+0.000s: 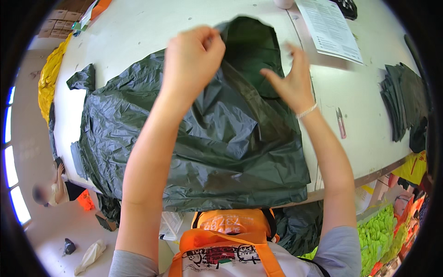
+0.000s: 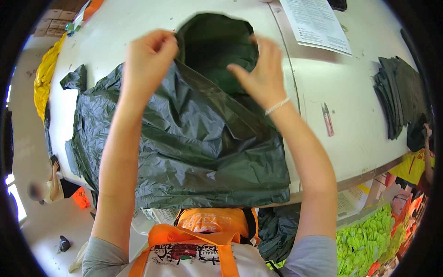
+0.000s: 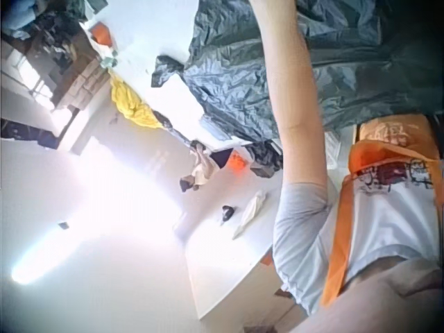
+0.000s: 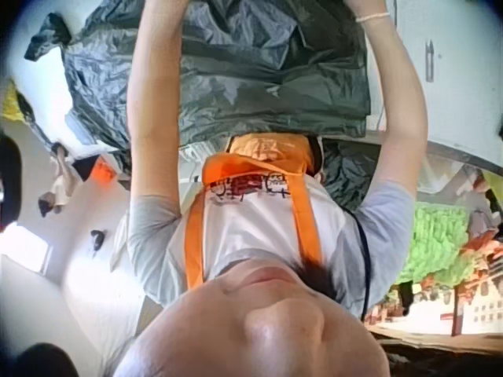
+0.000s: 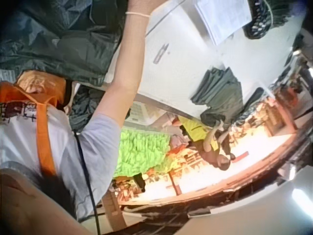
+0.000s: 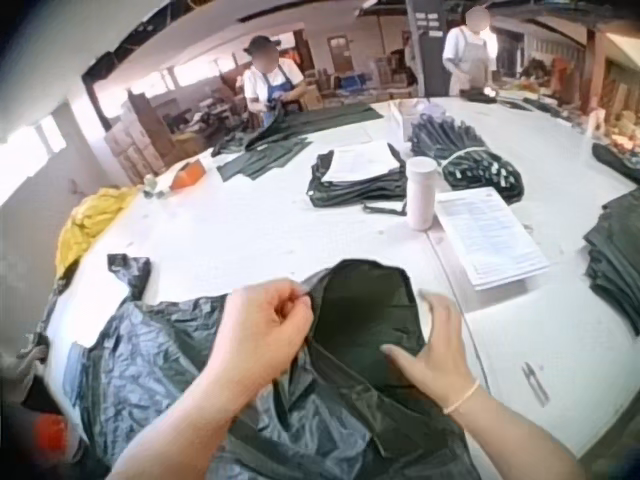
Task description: The person folds a dark green jacket on a white table. They smooth the fabric, fold the sleeves inward, and fold the body into a compact rectangle. The folded jacket is placed on a stack of similar items.
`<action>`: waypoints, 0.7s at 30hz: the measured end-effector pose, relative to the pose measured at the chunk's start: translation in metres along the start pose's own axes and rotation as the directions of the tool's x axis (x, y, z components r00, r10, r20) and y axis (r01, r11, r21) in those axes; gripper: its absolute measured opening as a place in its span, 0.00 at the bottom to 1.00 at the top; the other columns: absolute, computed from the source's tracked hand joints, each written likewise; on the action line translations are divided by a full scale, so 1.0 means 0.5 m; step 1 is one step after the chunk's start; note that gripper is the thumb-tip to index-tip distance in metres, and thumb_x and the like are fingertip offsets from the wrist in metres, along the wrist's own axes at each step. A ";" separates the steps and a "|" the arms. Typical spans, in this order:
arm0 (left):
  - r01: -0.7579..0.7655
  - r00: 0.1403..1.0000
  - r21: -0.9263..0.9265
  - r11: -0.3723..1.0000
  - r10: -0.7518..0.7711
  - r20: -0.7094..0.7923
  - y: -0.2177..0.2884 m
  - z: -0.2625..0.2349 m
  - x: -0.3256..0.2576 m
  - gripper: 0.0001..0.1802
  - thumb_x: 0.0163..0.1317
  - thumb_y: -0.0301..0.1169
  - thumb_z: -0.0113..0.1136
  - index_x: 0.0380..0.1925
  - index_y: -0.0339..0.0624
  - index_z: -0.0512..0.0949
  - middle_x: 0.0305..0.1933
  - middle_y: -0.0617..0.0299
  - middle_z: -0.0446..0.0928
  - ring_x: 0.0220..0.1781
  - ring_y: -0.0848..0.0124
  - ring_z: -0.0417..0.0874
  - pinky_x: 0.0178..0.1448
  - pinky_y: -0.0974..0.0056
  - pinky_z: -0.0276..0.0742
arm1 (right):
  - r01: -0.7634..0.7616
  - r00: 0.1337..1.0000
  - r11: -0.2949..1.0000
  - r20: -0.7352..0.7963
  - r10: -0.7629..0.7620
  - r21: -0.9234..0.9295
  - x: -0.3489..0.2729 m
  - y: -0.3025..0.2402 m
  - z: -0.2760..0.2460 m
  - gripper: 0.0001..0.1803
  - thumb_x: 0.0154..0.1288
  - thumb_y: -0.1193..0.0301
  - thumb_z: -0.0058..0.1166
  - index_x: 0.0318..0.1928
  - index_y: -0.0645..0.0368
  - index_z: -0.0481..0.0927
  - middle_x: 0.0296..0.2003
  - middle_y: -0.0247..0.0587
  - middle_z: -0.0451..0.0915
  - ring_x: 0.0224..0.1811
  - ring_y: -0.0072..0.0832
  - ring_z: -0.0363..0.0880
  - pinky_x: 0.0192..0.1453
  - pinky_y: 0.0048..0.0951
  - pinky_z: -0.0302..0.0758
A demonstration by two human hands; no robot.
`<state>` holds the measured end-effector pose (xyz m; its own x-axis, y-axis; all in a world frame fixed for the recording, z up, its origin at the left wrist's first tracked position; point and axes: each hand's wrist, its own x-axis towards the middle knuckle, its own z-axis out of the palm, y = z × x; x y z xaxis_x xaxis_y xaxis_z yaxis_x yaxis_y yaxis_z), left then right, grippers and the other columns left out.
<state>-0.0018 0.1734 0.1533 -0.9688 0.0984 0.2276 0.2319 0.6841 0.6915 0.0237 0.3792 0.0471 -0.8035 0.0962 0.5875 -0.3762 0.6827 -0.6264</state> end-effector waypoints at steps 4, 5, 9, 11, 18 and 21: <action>-0.386 0.921 -0.071 0.920 0.381 -0.081 0.089 -0.002 0.119 0.11 0.55 0.31 0.57 0.24 0.32 0.79 0.13 0.56 0.71 0.15 0.76 0.70 0.22 0.67 0.65 | 0.148 0.986 0.987 -0.081 -0.143 0.061 0.144 0.098 0.065 0.38 0.51 0.59 0.68 0.58 0.65 0.68 0.55 0.53 0.72 0.55 0.39 0.72 0.58 0.37 0.70; -0.362 0.932 -0.101 0.927 0.356 -0.072 0.084 0.014 0.130 0.11 0.56 0.32 0.57 0.29 0.31 0.77 0.19 0.54 0.72 0.21 0.73 0.71 0.28 0.66 0.67 | 0.156 0.988 0.981 -0.038 -0.153 0.115 0.188 0.095 0.085 0.37 0.52 0.59 0.67 0.58 0.65 0.68 0.55 0.53 0.72 0.55 0.39 0.72 0.58 0.37 0.70; -0.298 0.955 -0.206 0.932 0.291 -0.063 0.081 0.091 0.171 0.23 0.61 0.36 0.58 0.51 0.30 0.70 0.44 0.43 0.76 0.46 0.61 0.78 0.51 0.63 0.73 | -0.036 0.999 0.984 0.040 0.030 0.172 0.317 0.150 0.137 0.34 0.55 0.59 0.63 0.58 0.64 0.69 0.53 0.51 0.74 0.54 0.37 0.73 0.57 0.35 0.70; -0.367 0.920 -0.115 0.923 0.343 -0.190 0.038 0.114 0.165 0.24 0.60 0.37 0.59 0.51 0.31 0.72 0.47 0.42 0.78 0.49 0.56 0.80 0.54 0.59 0.74 | -0.216 0.976 0.964 0.070 0.208 0.152 0.350 0.244 0.178 0.32 0.57 0.59 0.61 0.58 0.64 0.70 0.53 0.50 0.74 0.53 0.37 0.74 0.57 0.34 0.70; 0.029 0.993 0.541 0.840 0.040 -0.115 -0.281 -0.018 -0.119 0.33 0.57 0.45 0.61 0.62 0.43 0.68 0.70 0.51 0.61 0.72 0.50 0.57 0.72 0.44 0.47 | -0.723 0.690 0.671 0.191 0.698 0.162 0.390 0.471 0.296 0.28 0.62 0.58 0.54 0.57 0.62 0.71 0.51 0.47 0.77 0.51 0.34 0.76 0.55 0.31 0.71; 0.158 0.986 0.669 0.726 -0.155 -0.066 -0.413 -0.078 -0.205 0.37 0.58 0.53 0.57 0.66 0.52 0.64 0.73 0.52 0.53 0.75 0.48 0.49 0.73 0.41 0.42 | -0.827 0.562 0.533 0.245 0.790 0.179 0.393 0.512 0.331 0.26 0.65 0.58 0.51 0.57 0.61 0.72 0.50 0.46 0.78 0.50 0.34 0.77 0.54 0.30 0.71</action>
<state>0.0531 -0.0062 0.0139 -0.9851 -0.0562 0.1625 -0.0438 0.9959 0.0790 -0.3068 0.4531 -0.0825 -0.8619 0.4160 -0.2899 0.3812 0.1546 -0.9115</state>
